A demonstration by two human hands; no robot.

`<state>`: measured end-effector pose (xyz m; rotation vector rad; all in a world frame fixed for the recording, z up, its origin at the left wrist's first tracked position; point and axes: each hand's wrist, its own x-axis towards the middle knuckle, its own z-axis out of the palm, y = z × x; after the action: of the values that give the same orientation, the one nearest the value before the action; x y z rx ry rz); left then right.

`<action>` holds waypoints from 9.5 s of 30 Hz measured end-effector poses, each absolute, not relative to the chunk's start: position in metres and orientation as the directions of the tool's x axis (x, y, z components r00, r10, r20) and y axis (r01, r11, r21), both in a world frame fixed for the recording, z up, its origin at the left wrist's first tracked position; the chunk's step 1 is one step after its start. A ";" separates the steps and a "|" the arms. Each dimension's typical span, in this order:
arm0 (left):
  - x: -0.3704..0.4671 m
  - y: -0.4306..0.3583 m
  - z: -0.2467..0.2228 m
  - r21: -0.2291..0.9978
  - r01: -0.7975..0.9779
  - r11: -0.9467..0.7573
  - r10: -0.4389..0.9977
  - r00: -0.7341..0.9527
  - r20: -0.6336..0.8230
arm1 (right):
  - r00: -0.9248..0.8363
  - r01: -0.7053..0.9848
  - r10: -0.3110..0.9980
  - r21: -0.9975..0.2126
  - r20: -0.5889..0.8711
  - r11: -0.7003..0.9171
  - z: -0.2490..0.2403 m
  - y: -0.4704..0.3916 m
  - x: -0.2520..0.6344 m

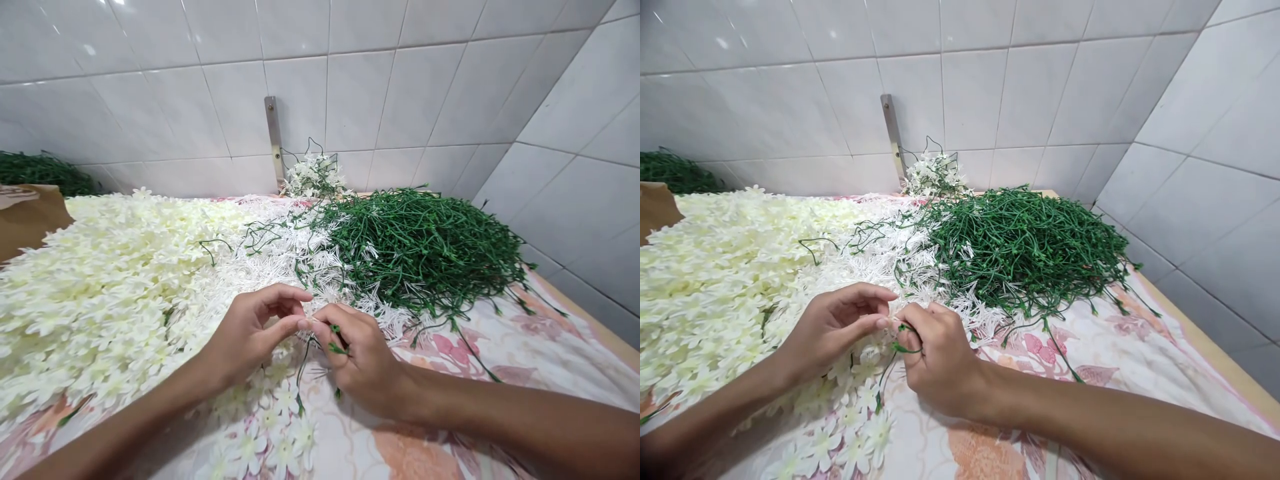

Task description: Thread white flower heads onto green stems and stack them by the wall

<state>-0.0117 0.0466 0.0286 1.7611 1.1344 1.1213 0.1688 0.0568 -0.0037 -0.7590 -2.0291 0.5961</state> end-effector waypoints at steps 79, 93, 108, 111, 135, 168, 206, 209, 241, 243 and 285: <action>-0.002 0.041 0.025 0.978 0.155 -0.143 0.986 0.108 0.127 | -0.542 0.304 0.735 -0.720 0.408 0.624 0.000 0.058 0.166; -0.003 0.041 0.020 0.961 0.214 -0.177 0.977 0.157 0.145 | -0.562 0.343 0.732 -0.697 0.385 0.630 -0.002 0.058 0.167; -0.006 0.040 0.017 0.962 0.232 -0.143 0.974 0.204 0.096 | -0.575 0.386 0.731 -0.665 0.368 0.639 -0.002 0.058 0.168; -0.006 0.041 0.016 0.966 0.218 -0.140 0.974 0.205 0.095 | -0.576 0.389 0.727 -0.656 0.374 0.646 -0.002 0.059 0.167; -0.007 0.043 0.015 0.964 0.222 -0.150 0.969 0.229 0.098 | -0.574 0.366 0.698 -0.629 0.428 0.686 -0.002 0.058 0.168; -0.012 0.043 0.019 0.955 0.070 -0.289 0.939 0.214 0.268 | -0.530 0.248 0.699 -0.701 0.480 0.669 0.000 0.061 0.165; -0.011 0.049 0.025 0.777 0.453 -0.438 0.899 0.248 0.362 | -0.533 0.348 0.701 -0.632 0.474 0.692 -0.002 0.061 0.166; -0.012 0.048 0.029 0.713 0.506 -0.485 0.875 0.279 0.396 | -0.522 0.320 0.692 -0.638 0.499 0.701 -0.001 0.060 0.166; -0.033 0.048 0.048 0.177 0.598 -0.782 0.622 0.726 0.293 | -0.275 0.048 0.886 -0.915 0.374 0.401 -0.011 0.059 0.167; -0.036 0.049 0.052 0.114 0.617 -0.779 0.625 0.746 0.229 | -0.279 0.057 0.885 -0.913 0.373 0.403 -0.009 0.059 0.167; -0.019 0.035 0.046 0.725 0.576 -0.378 0.926 0.253 0.282 | -0.277 0.163 0.888 -0.893 0.367 0.419 -0.010 0.062 0.162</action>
<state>-0.0192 0.0353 0.0457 2.0484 1.3617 0.9598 0.1625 0.0618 -0.0096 -0.9207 -1.7149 0.9467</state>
